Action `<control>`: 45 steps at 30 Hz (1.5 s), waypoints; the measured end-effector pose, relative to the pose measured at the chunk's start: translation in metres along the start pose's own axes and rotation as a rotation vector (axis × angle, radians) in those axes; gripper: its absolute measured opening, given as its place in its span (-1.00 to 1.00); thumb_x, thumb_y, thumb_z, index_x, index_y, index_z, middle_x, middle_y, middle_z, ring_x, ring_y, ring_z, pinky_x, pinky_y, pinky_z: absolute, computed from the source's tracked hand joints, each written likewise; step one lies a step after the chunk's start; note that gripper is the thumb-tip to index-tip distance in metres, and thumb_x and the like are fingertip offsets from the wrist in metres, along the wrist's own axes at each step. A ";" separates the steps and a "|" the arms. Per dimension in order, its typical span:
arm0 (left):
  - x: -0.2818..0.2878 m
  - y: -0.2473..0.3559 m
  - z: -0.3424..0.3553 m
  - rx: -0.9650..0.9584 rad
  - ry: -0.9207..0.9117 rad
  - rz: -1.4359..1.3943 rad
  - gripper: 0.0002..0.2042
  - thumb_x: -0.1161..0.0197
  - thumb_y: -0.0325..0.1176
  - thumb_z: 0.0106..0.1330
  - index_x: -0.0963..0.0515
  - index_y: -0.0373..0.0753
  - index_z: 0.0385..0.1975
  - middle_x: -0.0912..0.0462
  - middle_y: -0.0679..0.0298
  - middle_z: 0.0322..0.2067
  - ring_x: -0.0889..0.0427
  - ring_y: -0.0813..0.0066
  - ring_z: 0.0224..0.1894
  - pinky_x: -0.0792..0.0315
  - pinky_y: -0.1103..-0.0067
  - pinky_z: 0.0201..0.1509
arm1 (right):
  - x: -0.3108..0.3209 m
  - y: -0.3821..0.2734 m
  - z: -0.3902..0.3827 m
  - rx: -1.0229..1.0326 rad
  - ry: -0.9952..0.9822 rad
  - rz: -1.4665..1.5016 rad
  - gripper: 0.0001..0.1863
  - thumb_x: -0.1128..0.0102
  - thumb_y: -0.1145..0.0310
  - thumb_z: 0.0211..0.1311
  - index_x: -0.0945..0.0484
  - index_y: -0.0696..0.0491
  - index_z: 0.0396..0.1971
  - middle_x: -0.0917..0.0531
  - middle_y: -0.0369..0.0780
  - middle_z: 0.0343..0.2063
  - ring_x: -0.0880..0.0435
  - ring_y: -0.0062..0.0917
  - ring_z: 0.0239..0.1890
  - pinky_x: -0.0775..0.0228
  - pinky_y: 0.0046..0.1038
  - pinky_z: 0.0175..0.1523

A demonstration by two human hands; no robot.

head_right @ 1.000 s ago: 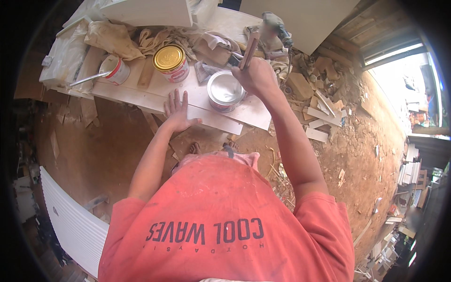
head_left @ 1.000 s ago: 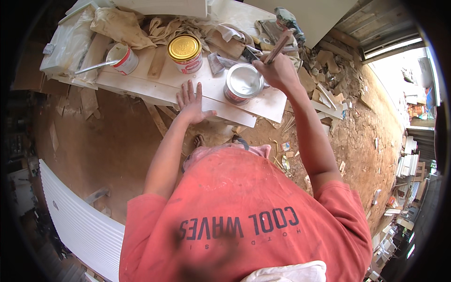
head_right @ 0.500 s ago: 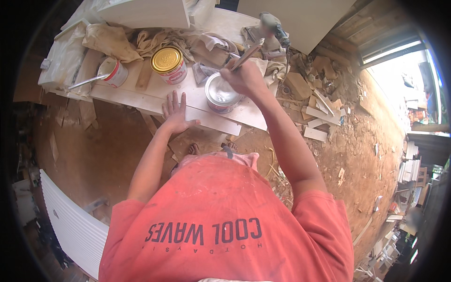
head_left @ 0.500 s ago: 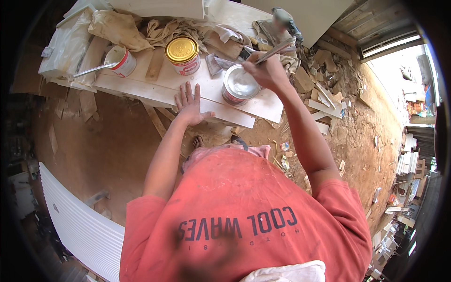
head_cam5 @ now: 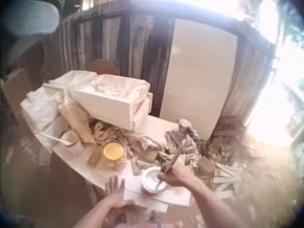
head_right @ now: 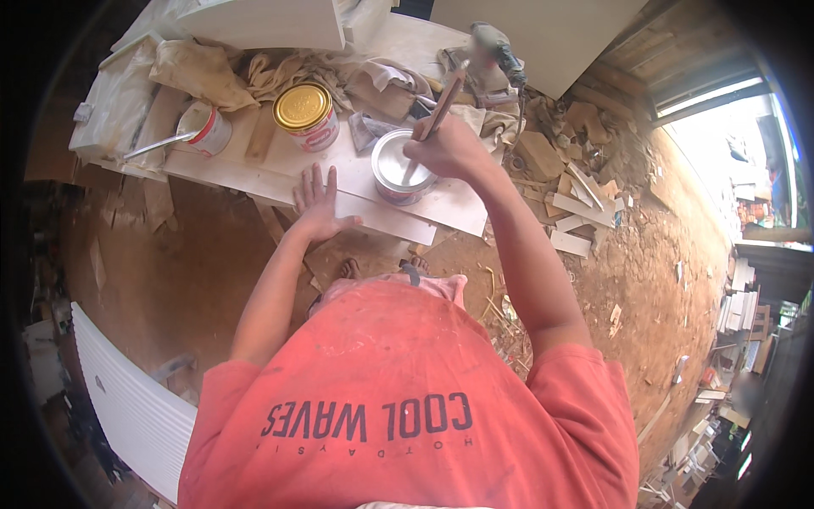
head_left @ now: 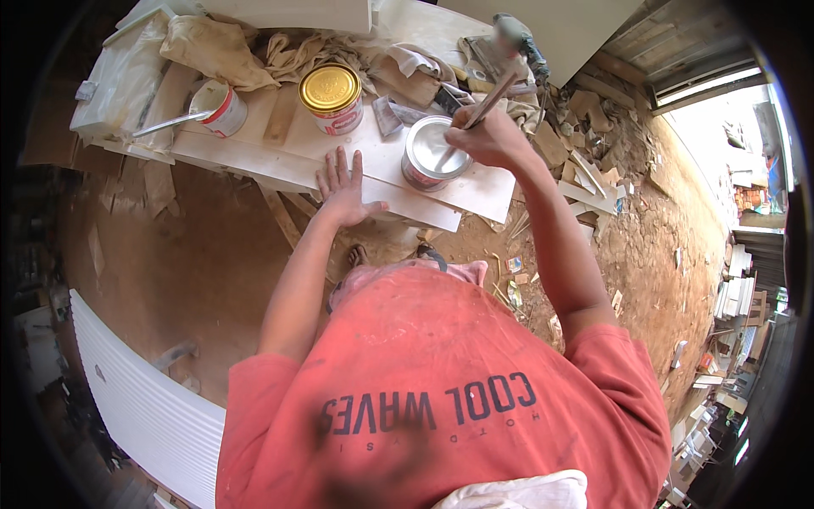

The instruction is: The person mixes paint in small containers by pouring from a larger tin and stirring with a wooden stick.

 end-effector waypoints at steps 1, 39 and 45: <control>0.000 0.000 0.000 -0.009 0.010 -0.003 0.34 -0.30 0.45 0.04 0.51 -0.14 0.53 0.69 -0.09 0.51 0.76 -0.13 0.52 0.62 -0.12 0.49 | 0.004 0.005 0.000 -0.011 0.007 -0.028 -0.76 -0.31 0.23 0.07 -0.71 0.13 -0.42 -0.70 -0.13 -0.52 -0.68 -0.41 -0.42 -0.49 -0.35 -0.25; -0.003 0.001 -0.003 -0.014 0.003 0.019 0.33 -0.26 0.46 0.06 0.48 -0.23 0.53 0.65 -0.17 0.50 0.73 -0.18 0.53 0.60 -0.15 0.48 | 0.106 0.045 -0.033 -0.195 0.403 0.480 -0.55 -0.32 0.05 0.23 -0.72 0.19 -0.18 -0.70 -0.20 -0.33 -0.65 -0.51 -0.37 -0.56 -0.43 -0.21; 0.002 0.000 -0.003 -0.032 0.027 0.027 0.29 -0.23 0.45 0.10 0.47 -0.22 0.53 0.64 -0.17 0.51 0.71 -0.19 0.53 0.60 -0.15 0.48 | 0.114 0.033 -0.046 -0.200 0.490 0.456 -0.55 -0.33 0.01 0.25 -0.73 0.16 -0.22 -0.70 -0.23 -0.38 -0.66 -0.53 -0.40 -0.56 -0.43 -0.23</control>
Point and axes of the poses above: each hand's wrist, its own z-axis towards the middle knuckle, its own x-axis out of the back of the hand, y = z × x, the point moved 6 cm from there along z, towards the middle knuckle
